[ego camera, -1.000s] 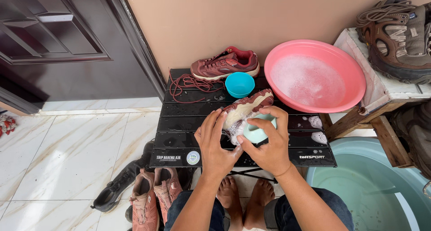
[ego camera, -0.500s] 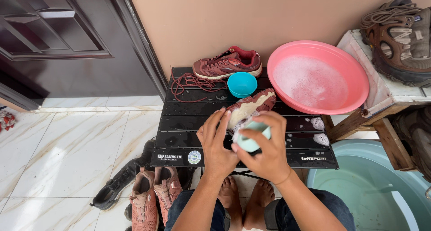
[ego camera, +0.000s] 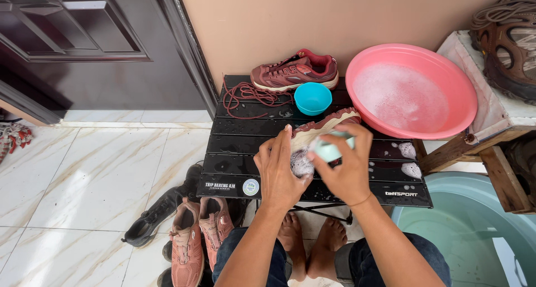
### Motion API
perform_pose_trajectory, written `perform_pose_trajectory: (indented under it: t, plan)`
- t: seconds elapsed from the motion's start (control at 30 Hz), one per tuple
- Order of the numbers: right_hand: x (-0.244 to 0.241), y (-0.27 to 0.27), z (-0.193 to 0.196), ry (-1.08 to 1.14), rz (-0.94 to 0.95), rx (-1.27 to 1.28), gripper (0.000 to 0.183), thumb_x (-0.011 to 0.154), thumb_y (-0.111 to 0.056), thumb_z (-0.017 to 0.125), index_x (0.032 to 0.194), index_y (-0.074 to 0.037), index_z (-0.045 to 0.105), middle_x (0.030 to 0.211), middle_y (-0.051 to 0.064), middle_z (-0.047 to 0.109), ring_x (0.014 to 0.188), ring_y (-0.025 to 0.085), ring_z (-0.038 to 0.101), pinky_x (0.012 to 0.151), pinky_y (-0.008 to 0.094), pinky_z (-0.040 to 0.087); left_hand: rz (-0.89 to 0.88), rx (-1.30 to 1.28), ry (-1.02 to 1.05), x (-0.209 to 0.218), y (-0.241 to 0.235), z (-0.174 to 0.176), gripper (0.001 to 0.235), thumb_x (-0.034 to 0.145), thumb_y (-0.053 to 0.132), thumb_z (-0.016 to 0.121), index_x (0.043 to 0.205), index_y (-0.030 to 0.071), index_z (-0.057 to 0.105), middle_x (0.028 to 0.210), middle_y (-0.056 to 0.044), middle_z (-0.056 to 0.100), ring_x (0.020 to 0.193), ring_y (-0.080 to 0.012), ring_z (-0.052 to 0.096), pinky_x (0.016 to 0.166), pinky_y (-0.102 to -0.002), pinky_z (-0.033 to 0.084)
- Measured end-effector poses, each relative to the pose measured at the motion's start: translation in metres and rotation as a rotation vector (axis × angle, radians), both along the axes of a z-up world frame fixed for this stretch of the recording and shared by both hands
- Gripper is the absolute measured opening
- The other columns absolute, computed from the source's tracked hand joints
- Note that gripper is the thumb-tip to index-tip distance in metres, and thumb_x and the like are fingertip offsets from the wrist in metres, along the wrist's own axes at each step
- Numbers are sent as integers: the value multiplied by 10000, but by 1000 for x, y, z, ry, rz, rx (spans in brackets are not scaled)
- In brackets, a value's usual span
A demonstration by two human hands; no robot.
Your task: The person scrubs a red sneaker with a soapy sponge, focusing on the sole and sides. They repeatedly apply soap and scrub the shoe while it rests on a small black table.
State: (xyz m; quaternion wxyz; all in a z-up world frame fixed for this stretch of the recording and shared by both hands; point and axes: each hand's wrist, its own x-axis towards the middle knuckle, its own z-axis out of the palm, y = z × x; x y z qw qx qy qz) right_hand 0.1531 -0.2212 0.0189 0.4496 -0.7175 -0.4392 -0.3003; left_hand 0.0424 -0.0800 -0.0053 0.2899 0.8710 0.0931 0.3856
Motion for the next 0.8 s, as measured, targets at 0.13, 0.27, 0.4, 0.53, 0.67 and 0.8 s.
perform_pose_trajectory:
  t: [0.13,0.27,0.4,0.53,0.67,0.8]
  plan:
    - [-10,-3,1,47,-7,-16,380,903,-273,956,1183,-89,777,1341,169,585,1321,470,570,1146,605,489,43,23,-107,7,-1,-4,1226,639,115,944,1735,-2,405,1513,-254,669,1323,-421,521,1114,-606,315]
    - [-1,-8,0,19,14,-29,378,905,-293,956,1173,-101,772,1344,161,589,1305,476,567,1130,616,482,15,27,-206,2,-4,-4,1131,715,180,867,1741,16,420,1420,-227,755,1313,-388,573,1237,-688,221]
    - [-19,-8,11,69,-5,-22,425,882,-288,951,1204,-88,759,1364,164,583,1341,465,566,1151,592,479,-52,0,-375,16,-6,-8,1150,654,44,953,1689,-12,455,1670,-259,596,1432,-460,591,1321,-708,254]
    - [-13,-17,18,-22,10,-24,390,868,-246,945,1191,-113,771,1368,168,577,1345,464,553,1133,609,480,-117,22,-504,8,-12,6,1040,765,-5,923,1685,3,437,1711,-351,472,1392,-513,630,1260,-709,437]
    - [-15,-20,26,92,-96,48,474,926,-216,943,1313,-71,712,1387,171,544,1340,463,551,1103,610,472,-146,48,-608,15,-18,9,1046,752,-29,926,1667,-15,419,1690,-438,420,1387,-591,654,1148,-741,537]
    - [-31,-13,26,-94,27,37,600,870,-361,955,1359,-110,716,1382,196,604,1319,509,576,1111,652,478,-126,82,-654,20,-21,2,943,800,-107,855,1643,-40,436,1658,-472,437,1339,-612,689,1090,-724,585]
